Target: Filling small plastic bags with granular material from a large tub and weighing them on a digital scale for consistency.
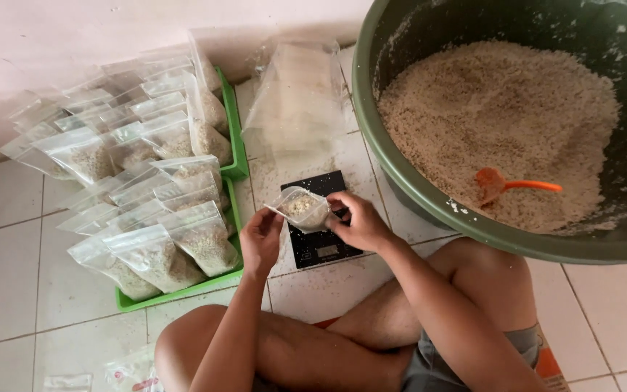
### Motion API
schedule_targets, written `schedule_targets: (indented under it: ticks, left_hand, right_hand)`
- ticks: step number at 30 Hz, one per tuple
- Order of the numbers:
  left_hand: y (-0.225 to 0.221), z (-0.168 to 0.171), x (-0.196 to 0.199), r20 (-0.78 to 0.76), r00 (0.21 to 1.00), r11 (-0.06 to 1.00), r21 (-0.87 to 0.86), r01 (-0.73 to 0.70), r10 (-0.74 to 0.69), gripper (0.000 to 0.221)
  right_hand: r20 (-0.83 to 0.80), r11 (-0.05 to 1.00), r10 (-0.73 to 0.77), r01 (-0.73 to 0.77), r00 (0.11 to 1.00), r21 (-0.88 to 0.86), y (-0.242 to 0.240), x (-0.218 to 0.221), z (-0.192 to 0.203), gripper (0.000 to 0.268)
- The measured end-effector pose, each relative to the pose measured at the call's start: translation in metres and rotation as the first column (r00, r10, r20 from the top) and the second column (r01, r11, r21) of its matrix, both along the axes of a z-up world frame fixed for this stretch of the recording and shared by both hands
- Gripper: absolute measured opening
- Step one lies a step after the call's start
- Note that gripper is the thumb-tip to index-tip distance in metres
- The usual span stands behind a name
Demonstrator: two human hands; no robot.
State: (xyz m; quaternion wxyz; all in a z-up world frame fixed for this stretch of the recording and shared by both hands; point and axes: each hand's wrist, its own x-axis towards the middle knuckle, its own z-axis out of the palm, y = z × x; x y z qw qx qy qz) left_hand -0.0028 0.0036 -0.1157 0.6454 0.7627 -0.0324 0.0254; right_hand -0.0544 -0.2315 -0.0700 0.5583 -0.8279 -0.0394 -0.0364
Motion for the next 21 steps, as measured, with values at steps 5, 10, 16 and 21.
schedule_targets:
  ticks: [5, 10, 16, 21]
  left_hand:
    - [-0.01, -0.036, -0.007, -0.148, 0.964, 0.974, 0.012, 0.225, -0.221, 0.082]
    - [-0.016, -0.033, -0.012, -0.236, 0.931, 0.927, 0.187, 0.324, -0.278, 0.096]
    - [-0.013, 0.05, -0.027, -0.013, 0.968, 0.913, 0.328, 0.242, -0.251, 0.115]
    - [-0.016, 0.135, -0.056, 0.449, 0.772, 0.822, 0.546, 0.161, -0.449, 0.143]
  right_hand:
    - [-0.061, 0.99, 0.109, -0.114, 0.992, -0.085, 0.013, -0.001, -0.032, 0.082]
    - [0.016, 0.997, 0.079, -0.079, 0.997, -0.012, 0.025, 0.002, -0.036, 0.062]
    - [0.149, 0.98, -0.074, 0.044, 0.986, 0.196, 0.034, -0.005, 0.002, 0.054]
    - [0.32, 0.969, 0.005, -0.083, 0.947, 0.231, 0.046, -0.025, 0.09, 0.057]
